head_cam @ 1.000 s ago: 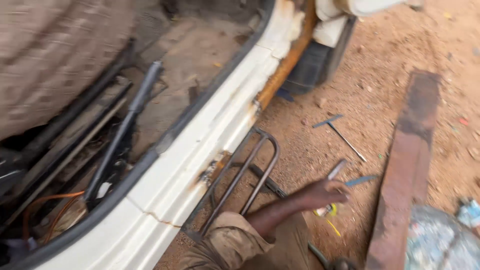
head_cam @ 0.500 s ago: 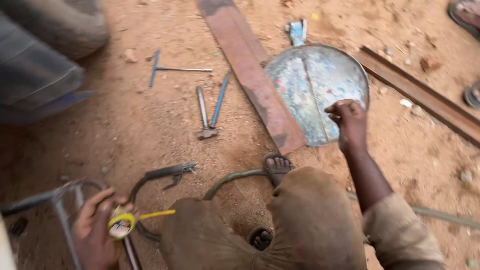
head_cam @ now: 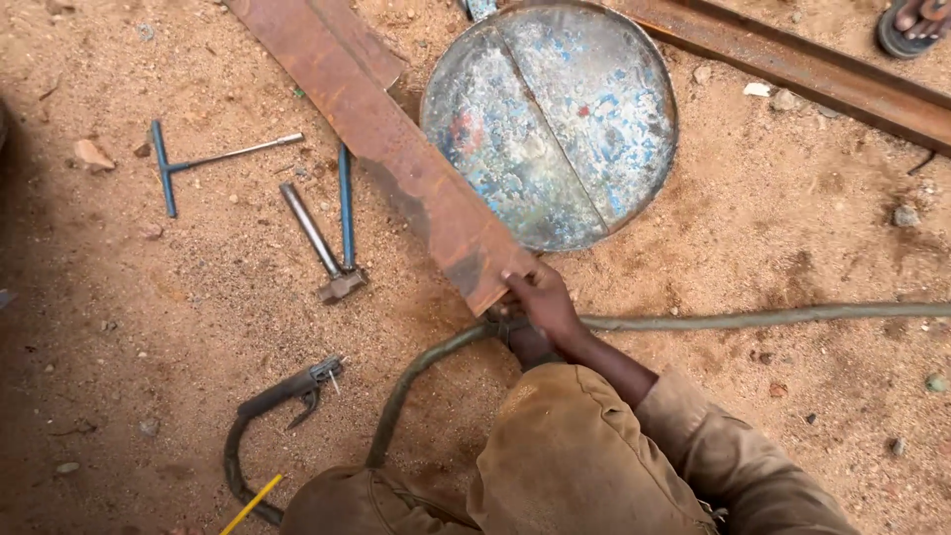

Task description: Grinding, measuring, and preparing metal parts to repair a vehicle door hinge area.

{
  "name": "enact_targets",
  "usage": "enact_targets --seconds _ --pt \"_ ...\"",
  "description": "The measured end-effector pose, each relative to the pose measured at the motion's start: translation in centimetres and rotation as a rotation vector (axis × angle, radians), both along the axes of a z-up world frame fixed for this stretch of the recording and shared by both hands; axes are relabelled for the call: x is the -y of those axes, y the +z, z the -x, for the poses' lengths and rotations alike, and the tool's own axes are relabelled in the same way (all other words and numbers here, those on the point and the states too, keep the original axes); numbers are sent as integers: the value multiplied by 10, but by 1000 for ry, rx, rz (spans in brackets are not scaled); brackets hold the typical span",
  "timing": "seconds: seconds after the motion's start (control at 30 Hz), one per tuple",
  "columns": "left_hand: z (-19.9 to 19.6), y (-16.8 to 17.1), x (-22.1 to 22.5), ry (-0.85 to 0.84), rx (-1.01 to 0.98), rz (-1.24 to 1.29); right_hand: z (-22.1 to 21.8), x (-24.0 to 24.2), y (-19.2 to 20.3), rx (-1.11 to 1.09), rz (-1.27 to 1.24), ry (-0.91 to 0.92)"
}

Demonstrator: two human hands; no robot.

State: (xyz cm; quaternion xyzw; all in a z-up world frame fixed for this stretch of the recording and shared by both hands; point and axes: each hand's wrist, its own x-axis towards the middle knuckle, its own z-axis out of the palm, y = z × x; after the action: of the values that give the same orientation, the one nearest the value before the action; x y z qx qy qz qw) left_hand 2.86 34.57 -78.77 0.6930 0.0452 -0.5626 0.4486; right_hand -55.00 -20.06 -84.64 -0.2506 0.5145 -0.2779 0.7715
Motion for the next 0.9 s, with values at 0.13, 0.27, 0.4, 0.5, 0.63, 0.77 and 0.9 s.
enact_targets --seconds 0.13,0.27,0.4,0.5,0.63,0.77,0.9 --pt "-17 -4 11 105 -192 -233 -10 6 58 128 319 390" --pt "10 20 -27 -139 -25 -71 -42 24 116 521 610 733" --pt "194 119 111 -442 1142 157 -78 21 142 683 579 1042" --pt "274 161 183 -263 1313 -104 -93 -3 118 820 386 1226" --pt "250 146 177 -376 1309 31 -101 -8 79 817 291 1245" --pt "281 160 205 -383 1376 116 -98 -9 59 610 163 1207" --pt "308 188 243 -279 1406 -53 -86 2 56 424 135 1177"
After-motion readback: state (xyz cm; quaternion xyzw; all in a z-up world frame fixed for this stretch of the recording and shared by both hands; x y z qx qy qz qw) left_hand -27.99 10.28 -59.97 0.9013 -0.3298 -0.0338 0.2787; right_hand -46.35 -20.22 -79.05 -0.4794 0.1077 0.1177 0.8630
